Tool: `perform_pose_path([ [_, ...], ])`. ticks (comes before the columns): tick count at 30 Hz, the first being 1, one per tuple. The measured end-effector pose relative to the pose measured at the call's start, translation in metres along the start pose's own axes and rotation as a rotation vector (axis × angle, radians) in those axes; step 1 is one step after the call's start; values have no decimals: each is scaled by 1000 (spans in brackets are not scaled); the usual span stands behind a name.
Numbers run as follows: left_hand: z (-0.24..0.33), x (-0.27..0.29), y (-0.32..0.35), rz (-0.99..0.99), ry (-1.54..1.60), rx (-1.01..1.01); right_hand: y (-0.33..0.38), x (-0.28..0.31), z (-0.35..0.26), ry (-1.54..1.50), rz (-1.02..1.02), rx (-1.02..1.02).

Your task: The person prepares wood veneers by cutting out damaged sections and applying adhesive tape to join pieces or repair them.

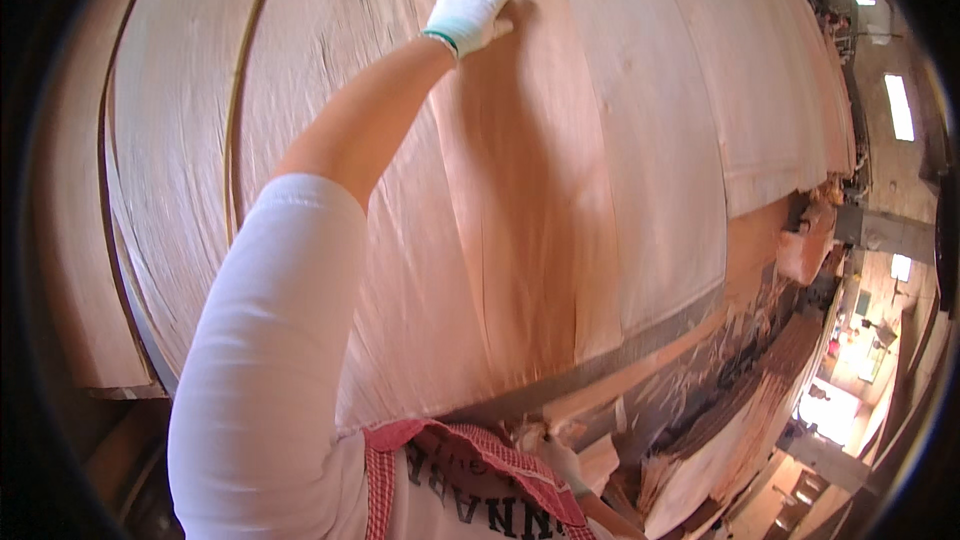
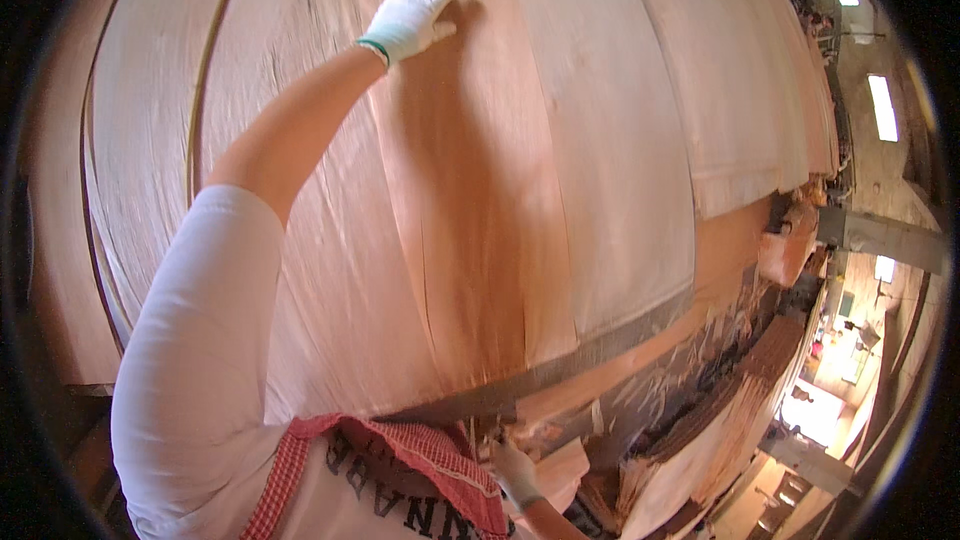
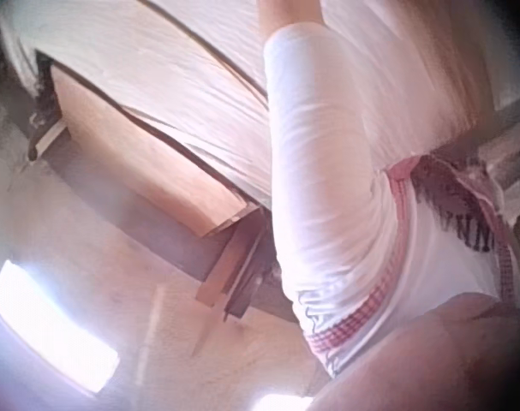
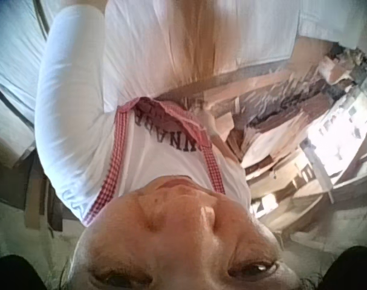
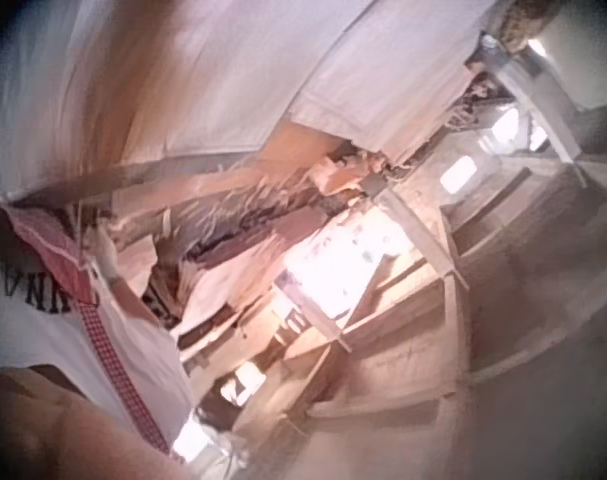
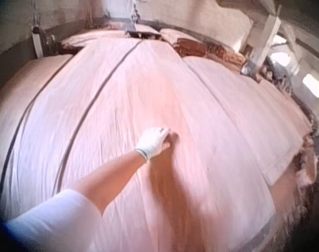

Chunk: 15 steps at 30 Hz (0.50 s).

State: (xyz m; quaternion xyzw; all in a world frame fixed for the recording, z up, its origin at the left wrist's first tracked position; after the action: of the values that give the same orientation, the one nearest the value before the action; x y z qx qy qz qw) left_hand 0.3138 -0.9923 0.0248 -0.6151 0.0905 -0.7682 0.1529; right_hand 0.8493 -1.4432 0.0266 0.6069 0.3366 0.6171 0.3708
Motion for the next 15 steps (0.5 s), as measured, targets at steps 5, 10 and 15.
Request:
perform_pose_path([
  [5, -2, 12, -44, -50, -165, -80, -82, 208, -24, -593, 434, 98],
  [10, -14, 1, -55, -425, 20, 108, -201, 413, -287, -59, 772, 519],
  [15, 1, -1, -68, -430, -13, 70, -245, 482, -453, 210, 884, 621],
])
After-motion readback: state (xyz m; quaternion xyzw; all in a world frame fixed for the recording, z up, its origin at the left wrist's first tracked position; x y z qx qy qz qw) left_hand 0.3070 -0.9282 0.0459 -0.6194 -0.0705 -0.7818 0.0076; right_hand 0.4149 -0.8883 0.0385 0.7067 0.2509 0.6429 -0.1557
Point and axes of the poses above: each hand's wrist, its own y-axis away from the middle knuckle, its own x-axis out of the back of the hand, z = x × y, the point moved 7 cm from there along -y, towards the middle knuckle, and after that the axes turned 2 degrees about -y, right-handed, at the moved point
